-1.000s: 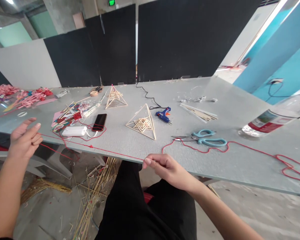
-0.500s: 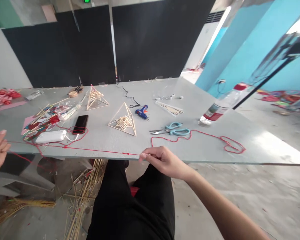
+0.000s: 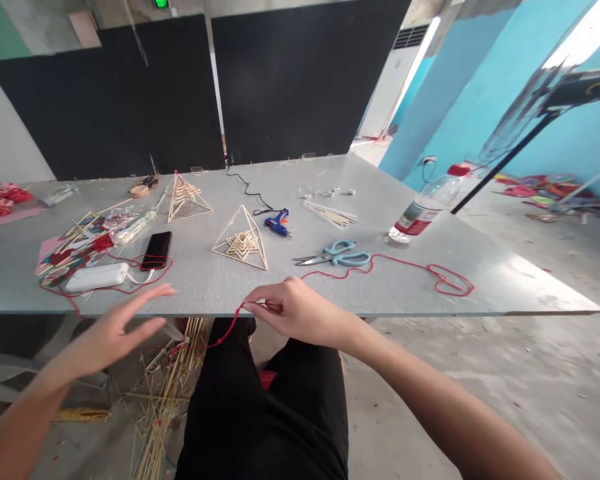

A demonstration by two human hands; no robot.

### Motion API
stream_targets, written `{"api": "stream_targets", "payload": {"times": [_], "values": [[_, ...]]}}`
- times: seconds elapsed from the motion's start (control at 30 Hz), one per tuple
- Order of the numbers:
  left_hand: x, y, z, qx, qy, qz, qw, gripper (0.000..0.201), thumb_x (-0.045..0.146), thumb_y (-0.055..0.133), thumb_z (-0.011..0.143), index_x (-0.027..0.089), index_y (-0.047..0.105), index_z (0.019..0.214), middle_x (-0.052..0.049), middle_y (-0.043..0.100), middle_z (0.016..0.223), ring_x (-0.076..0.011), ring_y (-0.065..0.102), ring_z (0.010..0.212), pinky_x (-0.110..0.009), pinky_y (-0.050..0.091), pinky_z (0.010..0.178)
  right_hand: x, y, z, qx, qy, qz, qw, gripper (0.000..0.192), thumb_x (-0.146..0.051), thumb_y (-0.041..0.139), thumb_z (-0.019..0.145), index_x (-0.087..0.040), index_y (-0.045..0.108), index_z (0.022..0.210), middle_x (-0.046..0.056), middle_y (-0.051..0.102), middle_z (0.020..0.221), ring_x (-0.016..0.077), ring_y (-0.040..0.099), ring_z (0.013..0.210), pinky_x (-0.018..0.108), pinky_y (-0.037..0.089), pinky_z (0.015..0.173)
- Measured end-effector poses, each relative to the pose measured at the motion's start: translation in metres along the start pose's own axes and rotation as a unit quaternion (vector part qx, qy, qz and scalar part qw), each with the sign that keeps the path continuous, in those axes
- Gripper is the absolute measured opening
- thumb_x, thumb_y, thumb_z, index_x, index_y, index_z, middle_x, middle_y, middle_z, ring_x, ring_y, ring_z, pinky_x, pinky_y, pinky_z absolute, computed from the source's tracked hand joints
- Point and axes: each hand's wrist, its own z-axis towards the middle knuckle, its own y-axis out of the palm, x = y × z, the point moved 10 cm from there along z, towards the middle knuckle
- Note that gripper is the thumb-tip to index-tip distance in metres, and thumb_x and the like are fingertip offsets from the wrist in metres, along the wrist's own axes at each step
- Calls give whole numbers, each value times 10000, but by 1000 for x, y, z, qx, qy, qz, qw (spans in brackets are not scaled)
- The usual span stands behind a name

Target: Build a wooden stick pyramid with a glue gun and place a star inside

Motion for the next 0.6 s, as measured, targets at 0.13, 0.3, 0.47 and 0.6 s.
{"api": "stream_targets", "payload": {"times": [0.13,0.3,0.47,0.6], "values": [[32,79,27,-107,4,-175,979,462,487,747,906,222,713,1283,-113,779,1161,-251,716,1153,-366,562,1019,-24,-4,11,-25,-12,4,1000,274,-356,597,1009,-177,784,921,-72,355,527,75,216,504,244,212,471],[17,109,27,-125,-53,-252,958,384,478,804,882,153,798,1087,-80,786,792,-159,692,683,-269,549,665,-33,-15,-3,-25,11,78,997,341,-421,612,997,-156,734,822,-68,311,529,72,222,503,235,181,439],[41,104,7,-149,-25,-286,946,237,391,772,930,161,827,933,-61,774,713,-119,658,620,-227,513,628,-48,-20,-18,-29,-3,142,989,381,-443,603,1004,-136,765,847,-56,356,524,61,242,477,232,183,415],[55,96,-2,-150,-16,-290,945,182,338,764,939,172,832,913,-43,745,627,-99,626,564,-208,471,590,-53,-26,-25,-15,-12,141,990,391,-449,590,1015,-147,753,827,-48,372,506,62,243,453,242,163,401]]}}
